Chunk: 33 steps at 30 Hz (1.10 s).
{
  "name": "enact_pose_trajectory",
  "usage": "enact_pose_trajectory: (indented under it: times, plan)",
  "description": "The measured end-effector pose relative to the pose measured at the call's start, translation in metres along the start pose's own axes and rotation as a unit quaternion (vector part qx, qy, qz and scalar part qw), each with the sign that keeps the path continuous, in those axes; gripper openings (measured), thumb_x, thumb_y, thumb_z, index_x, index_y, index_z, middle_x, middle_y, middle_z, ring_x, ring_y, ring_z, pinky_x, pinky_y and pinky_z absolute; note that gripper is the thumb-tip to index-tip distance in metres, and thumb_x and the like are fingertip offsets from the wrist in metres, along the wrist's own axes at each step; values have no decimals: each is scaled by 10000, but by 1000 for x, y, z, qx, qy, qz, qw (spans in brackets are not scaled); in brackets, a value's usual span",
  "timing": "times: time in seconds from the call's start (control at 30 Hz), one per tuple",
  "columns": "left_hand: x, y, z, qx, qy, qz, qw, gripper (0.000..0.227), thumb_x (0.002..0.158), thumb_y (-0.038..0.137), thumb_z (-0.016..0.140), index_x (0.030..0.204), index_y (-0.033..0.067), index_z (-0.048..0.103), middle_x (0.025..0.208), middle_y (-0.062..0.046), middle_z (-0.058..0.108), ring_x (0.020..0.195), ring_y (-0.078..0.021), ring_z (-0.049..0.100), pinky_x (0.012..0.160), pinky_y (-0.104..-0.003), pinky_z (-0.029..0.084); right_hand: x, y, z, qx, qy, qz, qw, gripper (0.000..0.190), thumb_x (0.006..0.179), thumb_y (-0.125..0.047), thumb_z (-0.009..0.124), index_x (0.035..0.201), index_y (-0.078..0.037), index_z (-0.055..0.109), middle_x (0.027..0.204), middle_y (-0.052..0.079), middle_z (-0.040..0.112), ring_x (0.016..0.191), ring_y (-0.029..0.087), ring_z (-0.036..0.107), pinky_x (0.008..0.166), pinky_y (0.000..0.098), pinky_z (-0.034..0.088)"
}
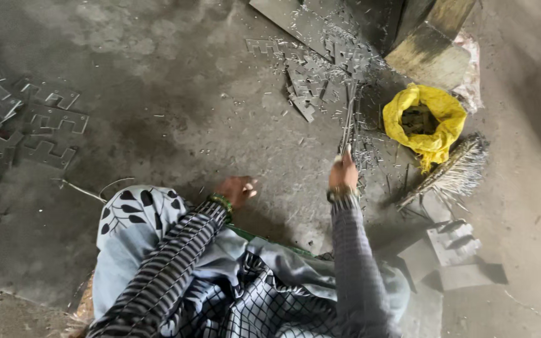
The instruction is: The person sits on the floor and repeatedly picks up small metal brackets, aligns them into stacks, and places them aside. The person also uses a broom to sweep metal shavings and debris into a pile and then into a yellow bag. The person handles metal rods and a flat metal sheet during the process.
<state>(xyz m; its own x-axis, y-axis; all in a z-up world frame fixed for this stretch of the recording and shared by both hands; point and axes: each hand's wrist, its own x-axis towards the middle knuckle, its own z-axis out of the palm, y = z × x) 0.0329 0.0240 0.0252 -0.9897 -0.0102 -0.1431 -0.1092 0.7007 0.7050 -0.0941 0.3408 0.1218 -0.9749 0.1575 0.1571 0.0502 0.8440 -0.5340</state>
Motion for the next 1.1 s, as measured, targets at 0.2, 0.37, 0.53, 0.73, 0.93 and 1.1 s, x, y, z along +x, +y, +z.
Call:
enact_pose_trajectory:
  times: [0.2,0.37,0.53,0.73,0.93,1.1]
  plan:
    - [25,-6,16,-21,-39,49,998,371,865,316,746,1215,204,699,1039,-34,782,992,-277,721,884,-443,553,-57,-30,-18,-137,-29,31,990,492,1007,-187,466,1499,-193,480,800,223,702,654,351,695,575,487,560]
    - [1,6,21,4,-28,121,992,389,843,347,776,1192,194,700,1002,-21,781,989,-269,715,868,-450,547,-277,-16,-93,-9,-98,30,995,630,927,-69,443,1544,-192,407,568,158,584,433,274,574,422,473,443]
    - [-14,25,10,89,-95,91,987,389,885,386,751,1234,224,693,1034,-38,759,1005,-280,708,863,-461,546,-378,38,-118,46,-84,51,994,518,1005,-339,530,1473,-118,505,595,72,578,503,194,525,467,381,433]
    - [-19,12,16,35,-73,136,987,400,853,355,752,1202,169,693,1011,-78,766,981,-319,708,845,-485,546,-342,-2,-106,144,-38,161,976,445,996,-279,559,1373,-56,637,570,23,383,507,119,363,437,354,308]
    - [-30,-8,13,138,-57,119,982,262,864,293,746,1078,142,740,1023,-171,743,969,-375,709,834,-507,572,-156,-6,-34,-22,85,-27,996,454,1009,-218,540,1452,-130,591,746,247,652,630,398,623,568,506,467]
    - [-22,-2,9,128,-43,125,983,308,842,316,769,1110,170,729,1014,-159,742,956,-373,707,818,-509,565,-165,17,-39,-82,-21,66,994,672,920,-161,488,1584,-190,388,700,267,663,576,422,660,535,528,520]
